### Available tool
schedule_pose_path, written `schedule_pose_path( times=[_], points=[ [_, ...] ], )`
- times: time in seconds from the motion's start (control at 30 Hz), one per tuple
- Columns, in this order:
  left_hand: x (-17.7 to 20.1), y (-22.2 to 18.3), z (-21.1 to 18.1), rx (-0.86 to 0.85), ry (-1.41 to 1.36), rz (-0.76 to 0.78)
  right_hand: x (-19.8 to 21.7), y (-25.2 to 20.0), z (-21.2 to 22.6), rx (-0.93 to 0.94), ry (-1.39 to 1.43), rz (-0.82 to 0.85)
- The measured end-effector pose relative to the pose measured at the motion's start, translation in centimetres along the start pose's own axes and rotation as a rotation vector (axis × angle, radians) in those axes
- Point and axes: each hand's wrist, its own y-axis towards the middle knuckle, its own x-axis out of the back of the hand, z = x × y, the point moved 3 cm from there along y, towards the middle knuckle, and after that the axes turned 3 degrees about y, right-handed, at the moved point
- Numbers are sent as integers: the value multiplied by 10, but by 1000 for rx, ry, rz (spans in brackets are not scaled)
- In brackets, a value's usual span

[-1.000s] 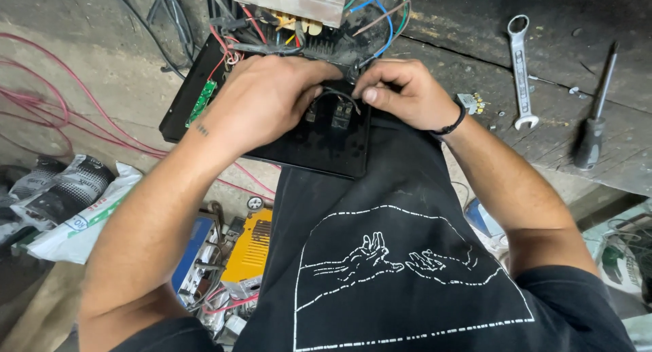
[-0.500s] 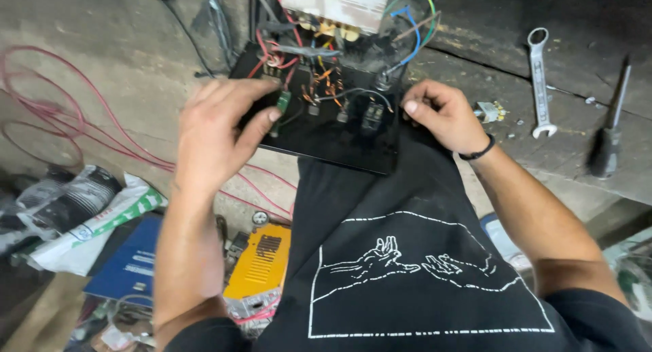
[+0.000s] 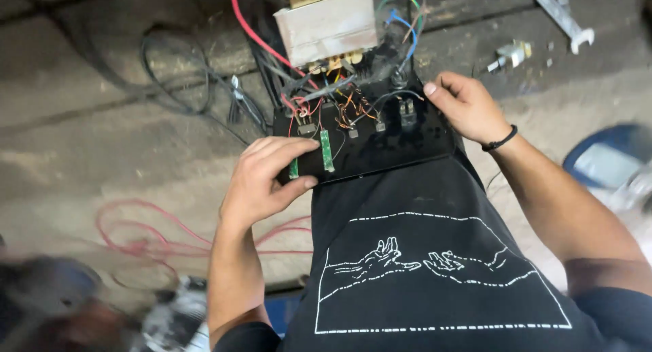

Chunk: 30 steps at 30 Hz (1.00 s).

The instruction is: Disconnecting electrical wires and removing components from an electronic control panel on a workbench.

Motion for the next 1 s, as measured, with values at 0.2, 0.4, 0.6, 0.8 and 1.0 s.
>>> schedule_pose_path(
  times=[0.2,0.4,0.6,0.8,1.0],
  points=[
    [21,13,28,-117,1,105,-29,-45,14,9,230,-258],
    [14,54,2,-316,28,207,-75,-89,6,80,352,-390],
    [3,63,-30,-438,94,331,-51,-107,-8,49,365,-536],
    [-7,37,-36,-380,308,367,-10,-64,42,169,354,-443],
    [-24,11,-60,-210,389,168,10,11,93,389,63,-288]
  ],
)
